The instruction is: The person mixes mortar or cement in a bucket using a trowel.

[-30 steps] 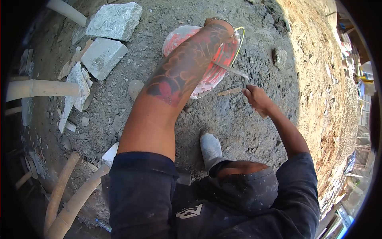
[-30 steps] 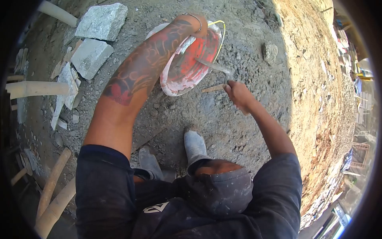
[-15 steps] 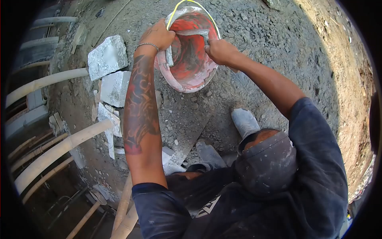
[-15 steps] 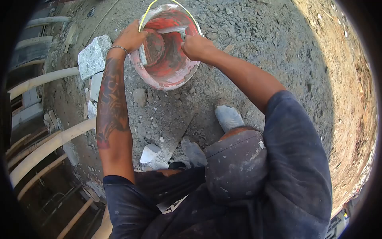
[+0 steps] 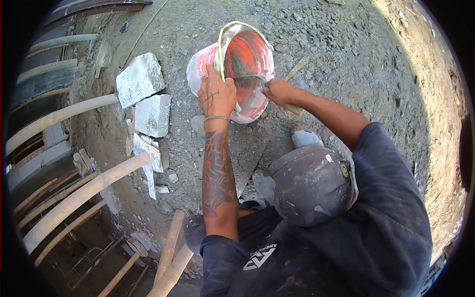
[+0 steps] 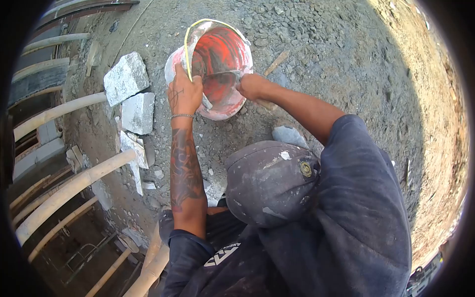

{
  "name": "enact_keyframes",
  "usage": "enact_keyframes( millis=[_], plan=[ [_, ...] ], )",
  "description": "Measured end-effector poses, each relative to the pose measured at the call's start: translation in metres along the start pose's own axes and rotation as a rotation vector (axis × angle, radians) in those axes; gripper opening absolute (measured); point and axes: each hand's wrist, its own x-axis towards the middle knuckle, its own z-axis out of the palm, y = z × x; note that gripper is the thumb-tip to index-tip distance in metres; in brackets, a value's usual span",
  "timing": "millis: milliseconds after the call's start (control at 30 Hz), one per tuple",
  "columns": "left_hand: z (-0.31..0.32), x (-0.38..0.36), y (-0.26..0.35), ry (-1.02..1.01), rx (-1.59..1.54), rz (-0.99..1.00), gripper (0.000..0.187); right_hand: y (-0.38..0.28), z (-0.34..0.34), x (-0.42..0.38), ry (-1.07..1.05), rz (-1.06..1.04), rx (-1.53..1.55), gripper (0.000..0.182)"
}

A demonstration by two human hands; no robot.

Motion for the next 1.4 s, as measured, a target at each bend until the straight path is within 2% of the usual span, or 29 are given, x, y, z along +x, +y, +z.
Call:
enact_keyframes(
  millis=[100, 200, 267, 333, 400, 533, 600, 667, 733, 800, 867, 900, 933, 1000, 1033, 1100, 1133, 1233, 1400],
  plan=[
    [0.013, -0.012, 0.005, 0.001, 0.009, -0.017, 0.045, 0.014, 0.030, -0.008, 0.091, -0.018, -0.001, 0.042],
    [0.017, -0.009, 0.015, 0.111, 0.058, 0.093, 0.041, 0.021, 0.033, -0.016, 0.301, -0.050, -0.023, 0.041],
    [0.016, -0.010, 0.013, 0.046, 0.046, 0.035, 0.041, 0.021, 0.016, -0.011, 0.209, -0.074, -0.024, 0.041],
    [0.019, -0.013, 0.012, 0.047, 0.041, 0.057, 0.040, 0.025, 0.033, -0.012, 0.164, -0.082, 0.004, 0.041],
    [0.017, -0.013, 0.017, 0.033, 0.028, -0.019, 0.042, 0.028, 0.040, -0.012, 0.137, -0.099, 0.022, 0.041],
    [0.016, -0.020, 0.000, 0.139, 0.011, 0.020, 0.040, 0.000, 0.002, 0.006, 0.076, -0.183, -0.014, 0.039],
    [0.002, -0.022, -0.012, 0.026, -0.073, -0.090, 0.041, -0.026, -0.008, 0.014, 0.360, 0.003, 0.200, 0.039],
    [-0.008, -0.021, -0.025, 0.004, -0.106, -0.161, 0.048, -0.036, -0.004, 0.016, 0.295, 0.039, 0.206, 0.037],
    [0.001, -0.023, -0.057, 0.231, -0.282, -0.063, 0.056, -0.037, 0.024, 0.011, 0.177, 0.104, 0.192, 0.035],
    [0.008, -0.028, -0.076, 0.203, -0.337, -0.081, 0.059, -0.034, 0.028, 0.007, 0.142, 0.083, 0.116, 0.034],
    [0.010, -0.033, -0.079, 0.268, -0.230, -0.088, 0.059, -0.037, 0.011, -0.002, -0.162, -0.253, -0.261, 0.029],
    [0.010, -0.034, -0.075, 0.281, -0.258, -0.071, 0.058, -0.040, 0.002, -0.004, -0.018, -0.262, -0.148, 0.026],
    [0.006, -0.035, -0.062, 0.287, -0.258, -0.070, 0.058, -0.045, -0.006, -0.003, -0.015, -0.266, -0.152, 0.026],
    [0.001, -0.043, -0.041, 0.208, -0.344, -0.164, 0.056, -0.059, -0.020, 0.001, 0.320, -0.030, 0.098, 0.025],
    [0.013, -0.043, -0.042, 0.331, -0.161, -0.077, 0.052, -0.065, -0.023, 0.002, 0.315, -0.034, 0.105, 0.025],
    [0.024, -0.055, -0.030, 0.263, -0.157, -0.114, 0.051, -0.072, -0.029, 0.000, 0.163, 0.019, -0.109, 0.025],
    [0.026, -0.059, -0.020, 0.200, -0.158, -0.151, 0.050, -0.073, -0.027, 0.002, 0.162, 0.023, -0.113, 0.025],
    [0.037, -0.068, -0.019, 0.206, -0.266, -0.157, 0.050, -0.071, -0.015, 0.000, 0.136, 0.077, -0.108, 0.024],
    [0.054, -0.090, -0.034, 0.248, -0.290, -0.152, 0.051, -0.083, -0.027, -0.004, 0.060, 0.012, -0.252, 0.027]
  ],
)
